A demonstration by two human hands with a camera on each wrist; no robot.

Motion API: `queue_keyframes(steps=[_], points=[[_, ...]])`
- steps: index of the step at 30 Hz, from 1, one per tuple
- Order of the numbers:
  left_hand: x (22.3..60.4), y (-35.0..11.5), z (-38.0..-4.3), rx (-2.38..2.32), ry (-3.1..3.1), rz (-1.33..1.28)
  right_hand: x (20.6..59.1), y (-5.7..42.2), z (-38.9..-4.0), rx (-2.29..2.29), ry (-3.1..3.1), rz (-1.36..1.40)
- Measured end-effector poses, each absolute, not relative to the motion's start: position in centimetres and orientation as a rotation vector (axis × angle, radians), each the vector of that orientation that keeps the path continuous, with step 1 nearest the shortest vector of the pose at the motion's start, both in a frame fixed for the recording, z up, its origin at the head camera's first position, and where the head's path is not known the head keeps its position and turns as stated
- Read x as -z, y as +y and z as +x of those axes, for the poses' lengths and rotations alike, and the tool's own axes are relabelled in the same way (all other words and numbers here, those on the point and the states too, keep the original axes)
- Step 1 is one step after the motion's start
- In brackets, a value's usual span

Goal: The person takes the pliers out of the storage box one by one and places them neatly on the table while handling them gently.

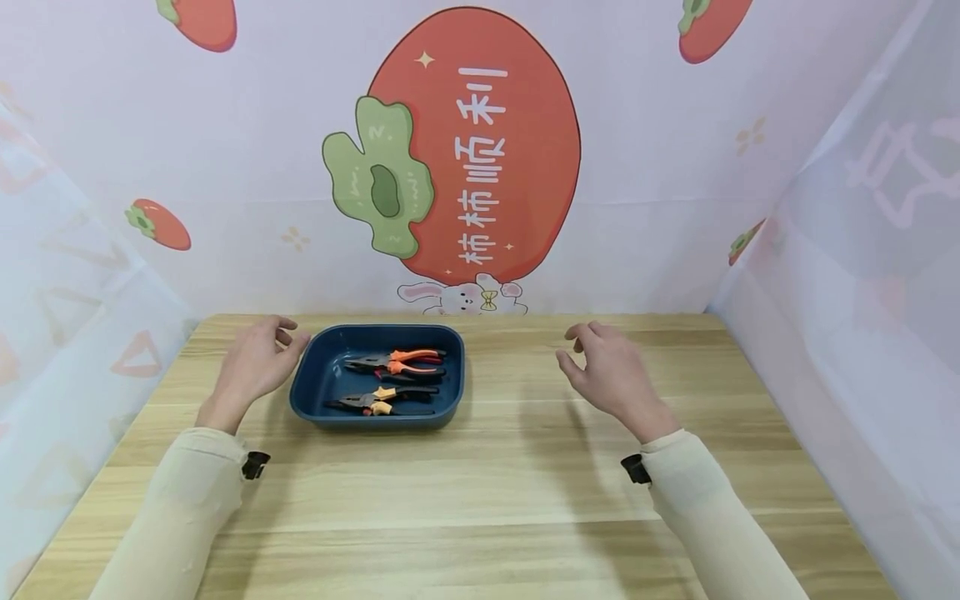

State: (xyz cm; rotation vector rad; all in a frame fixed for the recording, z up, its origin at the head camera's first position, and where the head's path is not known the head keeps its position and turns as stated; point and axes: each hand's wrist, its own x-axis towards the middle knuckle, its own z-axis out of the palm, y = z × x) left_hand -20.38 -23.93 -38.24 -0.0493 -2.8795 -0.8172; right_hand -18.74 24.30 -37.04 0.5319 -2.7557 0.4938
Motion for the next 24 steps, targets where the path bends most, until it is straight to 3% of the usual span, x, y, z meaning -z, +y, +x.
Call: queue_keyframes(steps=[24], points=[[40.1,-24.9,-20.8,1.108,-3.043,0.058,37.8,20.2,-18.2,-0.495,-2.785,0.784]])
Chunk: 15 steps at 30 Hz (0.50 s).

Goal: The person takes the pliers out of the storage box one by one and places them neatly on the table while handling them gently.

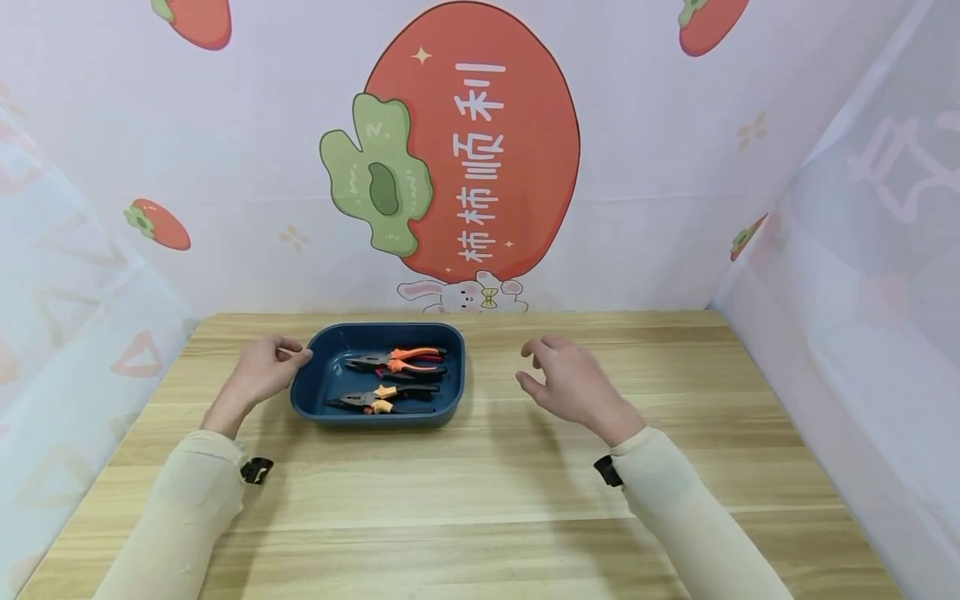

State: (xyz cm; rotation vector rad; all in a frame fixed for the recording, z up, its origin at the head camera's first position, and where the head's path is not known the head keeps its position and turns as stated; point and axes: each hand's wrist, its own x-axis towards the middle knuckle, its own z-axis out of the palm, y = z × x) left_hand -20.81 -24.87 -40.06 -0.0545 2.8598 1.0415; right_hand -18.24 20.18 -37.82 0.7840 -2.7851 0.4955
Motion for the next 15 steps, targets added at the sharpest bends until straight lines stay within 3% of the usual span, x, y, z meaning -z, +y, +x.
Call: queue_keyframes(steps=[15], points=[[40.7,-24.5,-20.9,-1.114,2.85,-0.025,37.2,17.4,-18.1,-0.455,-2.83,0.87]])
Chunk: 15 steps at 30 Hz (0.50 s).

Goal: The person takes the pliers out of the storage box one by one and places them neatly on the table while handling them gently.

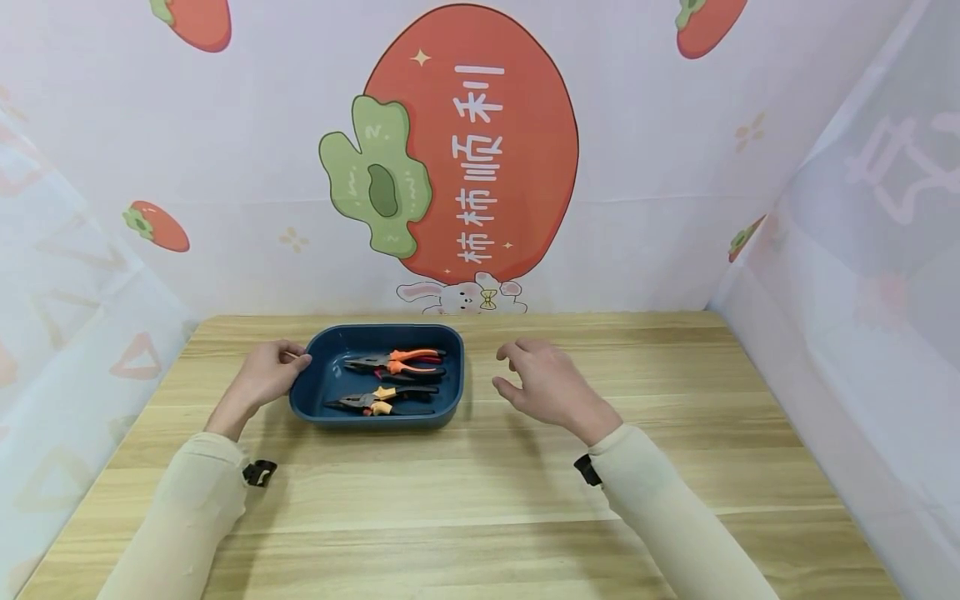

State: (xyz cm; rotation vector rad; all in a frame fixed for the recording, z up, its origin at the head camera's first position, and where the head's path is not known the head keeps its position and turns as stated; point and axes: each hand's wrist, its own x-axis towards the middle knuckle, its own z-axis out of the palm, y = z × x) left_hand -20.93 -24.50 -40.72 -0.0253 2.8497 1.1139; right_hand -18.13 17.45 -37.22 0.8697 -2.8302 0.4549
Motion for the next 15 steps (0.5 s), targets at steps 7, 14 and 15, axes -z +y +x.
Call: queue_keyframes(steps=[7,14,15], points=[[40.7,-24.3,-21.0,-1.127,2.846,-0.022,36.9,16.1,-18.3,-0.473,-2.852,0.907],[41.0,-24.4,-21.2,-1.15,2.831,-0.038,36.7,14.6,-18.5,-0.479,-2.865,0.943],[41.1,-24.4,-21.2,-1.15,2.83,-0.039,36.6,14.4,-18.6,-0.483,-2.865,0.948]])
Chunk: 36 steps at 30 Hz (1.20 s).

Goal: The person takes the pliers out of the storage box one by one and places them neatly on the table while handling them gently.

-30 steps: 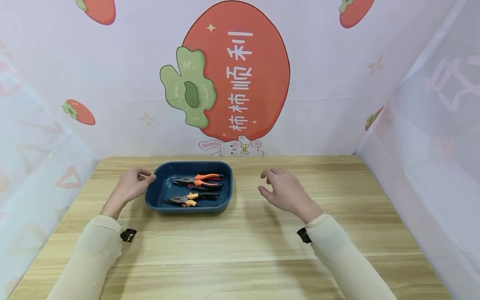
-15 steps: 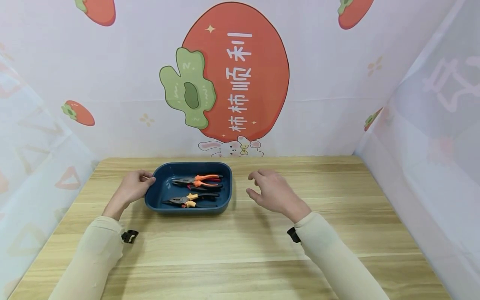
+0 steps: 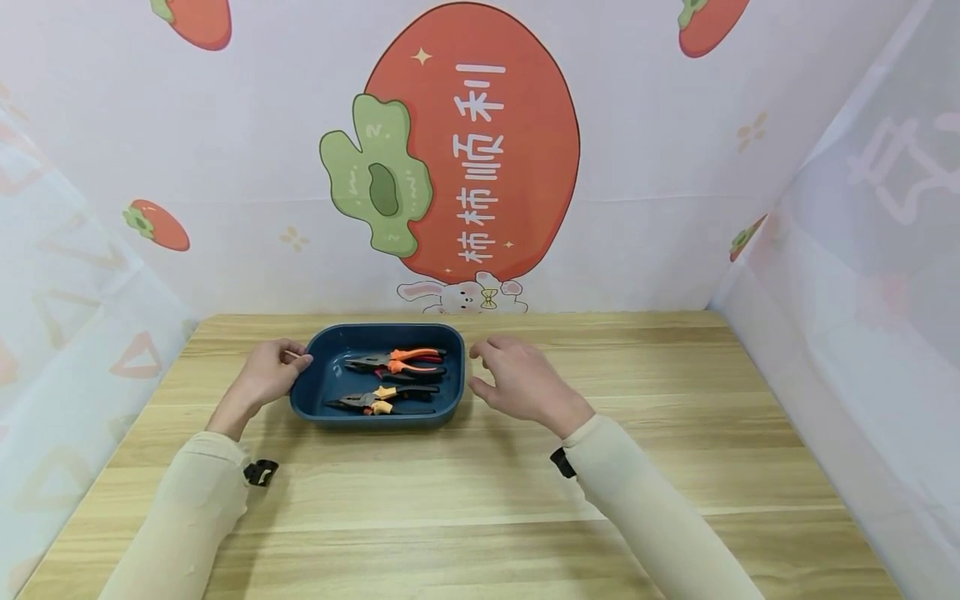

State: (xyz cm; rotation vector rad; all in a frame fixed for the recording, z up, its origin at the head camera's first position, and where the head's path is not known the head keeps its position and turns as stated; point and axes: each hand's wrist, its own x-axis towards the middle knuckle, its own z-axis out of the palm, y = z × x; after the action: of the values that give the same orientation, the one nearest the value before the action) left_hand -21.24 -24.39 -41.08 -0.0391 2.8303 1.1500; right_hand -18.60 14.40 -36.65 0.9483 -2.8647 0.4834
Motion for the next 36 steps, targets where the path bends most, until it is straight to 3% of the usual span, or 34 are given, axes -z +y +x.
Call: queue_keyframes(steps=[36], points=[[41.1,-24.4,-21.1,-1.24,2.748,-0.079,35.7,7.0,-21.6,-0.409,-3.033,1.186]])
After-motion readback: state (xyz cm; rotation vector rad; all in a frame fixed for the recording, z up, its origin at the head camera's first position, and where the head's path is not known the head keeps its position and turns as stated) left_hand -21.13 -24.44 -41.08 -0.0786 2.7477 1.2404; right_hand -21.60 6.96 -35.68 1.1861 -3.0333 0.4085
